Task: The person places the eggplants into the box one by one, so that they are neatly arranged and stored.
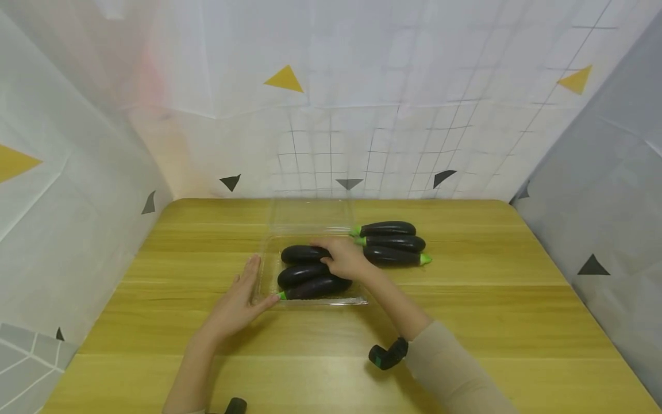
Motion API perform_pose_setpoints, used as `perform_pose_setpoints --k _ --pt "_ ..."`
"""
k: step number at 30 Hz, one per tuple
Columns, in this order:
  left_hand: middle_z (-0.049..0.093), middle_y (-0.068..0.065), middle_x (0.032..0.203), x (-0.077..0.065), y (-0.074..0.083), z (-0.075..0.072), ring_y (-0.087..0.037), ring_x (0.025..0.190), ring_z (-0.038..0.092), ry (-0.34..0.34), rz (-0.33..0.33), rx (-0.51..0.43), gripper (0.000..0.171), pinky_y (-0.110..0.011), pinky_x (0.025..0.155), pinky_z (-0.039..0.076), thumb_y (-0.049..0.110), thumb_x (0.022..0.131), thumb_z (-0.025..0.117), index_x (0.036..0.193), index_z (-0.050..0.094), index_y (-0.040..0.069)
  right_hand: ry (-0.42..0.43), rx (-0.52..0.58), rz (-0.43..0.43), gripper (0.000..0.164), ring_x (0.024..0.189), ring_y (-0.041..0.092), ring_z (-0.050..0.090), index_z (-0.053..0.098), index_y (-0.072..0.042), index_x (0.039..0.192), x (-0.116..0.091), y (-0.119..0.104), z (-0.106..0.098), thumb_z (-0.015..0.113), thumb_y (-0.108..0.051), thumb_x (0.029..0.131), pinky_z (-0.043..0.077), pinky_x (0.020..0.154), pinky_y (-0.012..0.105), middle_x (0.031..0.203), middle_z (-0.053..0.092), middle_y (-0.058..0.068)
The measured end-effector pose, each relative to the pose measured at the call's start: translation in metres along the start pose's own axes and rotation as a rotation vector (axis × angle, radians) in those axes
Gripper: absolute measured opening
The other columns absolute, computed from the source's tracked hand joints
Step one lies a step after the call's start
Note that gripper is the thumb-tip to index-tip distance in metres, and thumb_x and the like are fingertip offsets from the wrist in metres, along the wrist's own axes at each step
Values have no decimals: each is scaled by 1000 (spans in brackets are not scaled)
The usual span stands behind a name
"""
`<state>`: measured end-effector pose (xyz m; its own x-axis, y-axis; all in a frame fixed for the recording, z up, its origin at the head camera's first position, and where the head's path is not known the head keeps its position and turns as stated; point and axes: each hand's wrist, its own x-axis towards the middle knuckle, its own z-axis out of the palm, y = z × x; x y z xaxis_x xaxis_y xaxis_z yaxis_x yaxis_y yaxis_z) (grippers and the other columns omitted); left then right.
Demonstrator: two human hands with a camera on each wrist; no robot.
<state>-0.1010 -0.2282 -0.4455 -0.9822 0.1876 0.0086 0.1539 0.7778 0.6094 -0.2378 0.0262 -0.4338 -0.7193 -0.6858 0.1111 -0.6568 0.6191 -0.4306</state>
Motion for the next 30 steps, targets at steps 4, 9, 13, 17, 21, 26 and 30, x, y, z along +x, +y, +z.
perform_pose_setpoints --k 4,9,13,17,21,26,30 --pt "-1 -12 161 0 0 0 -27 146 4 8 9 4 100 -52 116 8 61 90 54 155 -2 10 32 31 26 49 82 20 64 56 -9 135 -5 -1 -2 69 -6 88 53 71 30 132 59 8" --pt "-1 -12 161 0 0 0 -27 146 5 8 9 7 100 -52 116 9 60 90 55 155 -1 9 123 124 38 50 117 23 58 58 -11 133 -16 4 -6 74 -21 87 49 96 39 131 60 4" --pt "-2 -11 161 -1 1 -1 -25 146 4 4 4 7 99 -51 116 8 58 90 56 155 -2 10 201 264 42 55 122 21 54 60 -12 132 -28 9 -10 78 -27 83 44 101 41 130 61 -1" --pt "-1 -12 161 -1 1 -1 -27 146 4 11 11 4 99 -53 116 8 56 90 57 155 -2 10 282 356 17 57 121 20 54 61 -13 130 -42 14 -15 81 -29 79 45 100 44 128 62 -4" --pt "-2 -11 161 -1 0 -2 -27 146 4 13 8 -9 100 -53 116 7 57 90 58 155 -2 12 334 415 -21 57 117 26 57 63 -13 128 -54 21 -19 83 -27 77 46 97 49 125 64 0" --pt "-3 -9 161 -1 -1 -2 -26 146 3 0 -3 -11 100 -52 116 7 59 89 56 155 -4 14 365 475 -18 55 112 34 59 64 -10 124 -67 32 -23 85 -22 75 47 96 50 122 65 5" --pt "-3 -9 161 -1 -1 -2 -26 146 3 0 -1 -9 100 -52 116 8 61 89 55 155 -4 14 385 478 -7 54 114 31 59 64 -9 124 -75 38 -28 84 -18 75 46 99 46 122 65 3"
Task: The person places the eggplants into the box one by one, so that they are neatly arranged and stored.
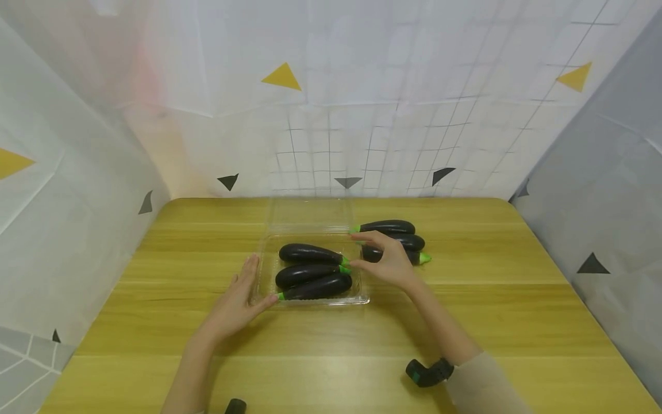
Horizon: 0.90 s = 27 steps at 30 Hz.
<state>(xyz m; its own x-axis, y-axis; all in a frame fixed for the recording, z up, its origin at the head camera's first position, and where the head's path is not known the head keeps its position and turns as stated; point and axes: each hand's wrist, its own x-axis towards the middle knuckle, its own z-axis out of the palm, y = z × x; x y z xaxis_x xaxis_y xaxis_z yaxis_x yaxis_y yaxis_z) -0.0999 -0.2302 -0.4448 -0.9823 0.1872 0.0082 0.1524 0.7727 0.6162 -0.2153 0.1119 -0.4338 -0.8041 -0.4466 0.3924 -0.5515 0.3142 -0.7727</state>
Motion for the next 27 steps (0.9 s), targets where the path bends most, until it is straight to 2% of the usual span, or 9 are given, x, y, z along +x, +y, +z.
perform_pose_setpoints --k 8,13,18,22,27 --pt "-3 -10 161 1 -1 1 -28 146 4 5 4 1 99 -54 116 8 58 90 57 155 -4 15 20 -41 -19 54 111 35 59 62 3 121 -8 -30 -22 83 -2 72 47 97 43 119 65 15" --pt "-3 -10 161 1 -1 1 -28 146 3 2 5 -5 99 -53 116 7 56 90 58 155 -4 14 17 -49 -17 53 111 36 59 62 6 120 -10 -32 -31 83 1 72 47 96 44 118 64 19" --pt "-3 -11 161 2 -1 1 -29 146 3 1 6 -5 99 -54 116 8 55 90 59 155 -4 14 23 -43 -27 54 112 36 58 61 6 122 -15 -7 -37 82 1 73 47 96 48 119 64 19" --pt "-3 -11 161 2 -2 1 -30 146 4 2 6 -6 99 -54 115 8 55 90 59 155 -3 13 43 -53 -21 55 113 31 59 62 -2 123 -20 23 -40 84 -3 72 47 96 45 120 65 13" --pt "-3 -11 161 1 -1 1 -28 146 3 1 4 -10 100 -54 116 7 56 90 59 155 -4 14 50 -94 18 53 113 26 59 63 -5 124 -23 35 -45 83 -7 74 47 97 40 121 65 9"
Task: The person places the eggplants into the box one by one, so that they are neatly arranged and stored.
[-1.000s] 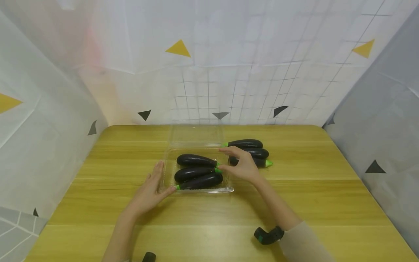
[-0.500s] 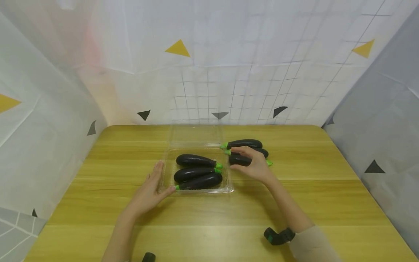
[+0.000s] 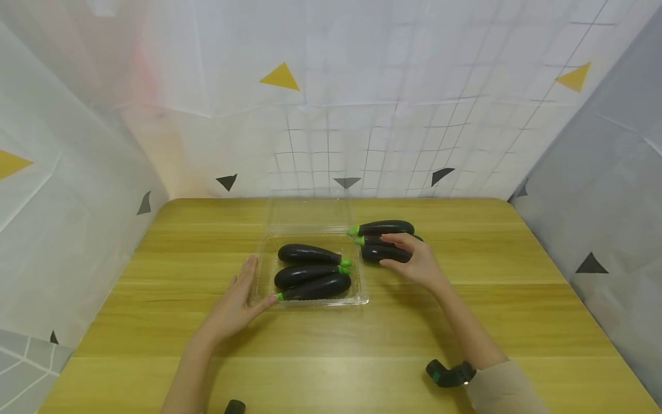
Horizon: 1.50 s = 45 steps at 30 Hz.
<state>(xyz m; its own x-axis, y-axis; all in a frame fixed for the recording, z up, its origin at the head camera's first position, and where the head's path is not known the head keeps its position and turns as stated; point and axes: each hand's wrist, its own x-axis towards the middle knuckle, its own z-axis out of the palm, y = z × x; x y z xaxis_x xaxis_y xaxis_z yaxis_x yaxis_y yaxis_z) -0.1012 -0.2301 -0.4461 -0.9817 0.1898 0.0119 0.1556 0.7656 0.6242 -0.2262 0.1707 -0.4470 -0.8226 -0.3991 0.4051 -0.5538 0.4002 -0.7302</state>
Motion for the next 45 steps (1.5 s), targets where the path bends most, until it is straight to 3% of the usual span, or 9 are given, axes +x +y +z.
perform_pose_setpoints --k 8,16,27,35,45 --pt "-3 -11 161 -1 2 0 -28 146 2 -2 -6 1 99 -53 116 7 55 90 58 155 -4 13 33 3 20 49 109 40 58 62 7 119 -3 14 1 80 4 74 46 94 53 116 65 23" --pt "-3 -12 161 -1 1 0 -28 146 2 0 -6 6 99 -54 116 7 55 90 58 155 -4 14 36 -91 71 44 110 26 61 69 -3 115 -5 23 0 84 -7 74 46 97 37 113 69 8" --pt "-4 -10 161 -1 -1 1 -29 146 1 6 -3 -5 98 -55 115 8 54 91 59 155 -6 17 -5 -330 -14 39 105 29 63 71 -10 110 -7 23 2 84 -8 73 49 90 46 110 69 8" --pt "-5 -9 161 -1 -1 1 -39 144 4 0 -26 -10 98 -60 113 10 58 90 57 155 -6 19 -100 -487 44 46 109 32 61 69 -17 116 -11 14 2 85 -19 73 51 85 50 118 67 7" --pt "-4 -9 161 -1 -1 2 -31 146 3 -3 -20 -8 98 -55 115 7 56 90 58 155 -6 18 -99 -487 46 45 104 30 63 70 -15 113 -18 9 3 86 -21 71 52 81 48 114 68 6"
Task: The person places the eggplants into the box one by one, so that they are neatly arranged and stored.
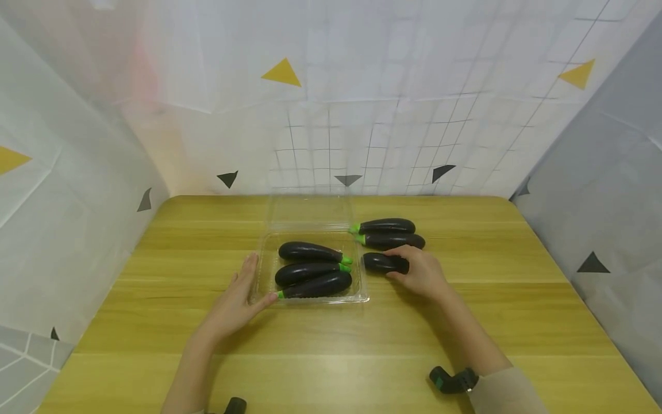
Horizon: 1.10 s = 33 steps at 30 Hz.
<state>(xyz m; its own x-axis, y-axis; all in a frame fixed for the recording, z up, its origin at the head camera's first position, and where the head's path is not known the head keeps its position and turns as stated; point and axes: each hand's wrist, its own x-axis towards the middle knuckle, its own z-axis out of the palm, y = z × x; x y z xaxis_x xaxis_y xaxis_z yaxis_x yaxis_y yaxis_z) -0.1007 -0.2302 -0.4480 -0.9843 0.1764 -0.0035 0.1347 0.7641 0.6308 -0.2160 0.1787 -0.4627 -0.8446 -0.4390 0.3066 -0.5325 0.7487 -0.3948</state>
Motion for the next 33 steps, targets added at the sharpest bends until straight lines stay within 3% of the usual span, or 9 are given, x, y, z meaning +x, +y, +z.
perform_pose_setpoints --k 6,16,26,33 --pt "-5 -10 161 0 1 -1 -32 146 3 -3 -1 -2 99 -56 115 8 56 90 57 155 -6 17 107 96 55 49 104 35 62 68 -12 115 -1 -1 -6 86 -16 70 50 85 50 114 67 10" --pt "-5 -9 161 0 2 -2 -35 145 4 -9 -10 1 99 -57 114 8 56 90 58 155 -7 18 245 163 -14 47 100 33 64 69 -8 115 9 -24 -24 85 -14 71 53 81 48 110 69 10" --pt "-4 -9 161 0 1 -1 -39 144 5 -5 -7 8 99 -59 113 9 58 90 57 155 -7 19 250 294 -93 48 99 24 64 68 -8 116 21 -71 -38 86 -11 71 56 78 41 111 68 4" --pt "-4 -9 161 -1 0 0 -43 143 5 -5 -11 -2 98 -62 111 10 58 90 56 155 -6 19 217 336 -123 47 101 17 63 67 -13 117 28 -95 -34 85 -15 73 55 81 35 112 66 -1"
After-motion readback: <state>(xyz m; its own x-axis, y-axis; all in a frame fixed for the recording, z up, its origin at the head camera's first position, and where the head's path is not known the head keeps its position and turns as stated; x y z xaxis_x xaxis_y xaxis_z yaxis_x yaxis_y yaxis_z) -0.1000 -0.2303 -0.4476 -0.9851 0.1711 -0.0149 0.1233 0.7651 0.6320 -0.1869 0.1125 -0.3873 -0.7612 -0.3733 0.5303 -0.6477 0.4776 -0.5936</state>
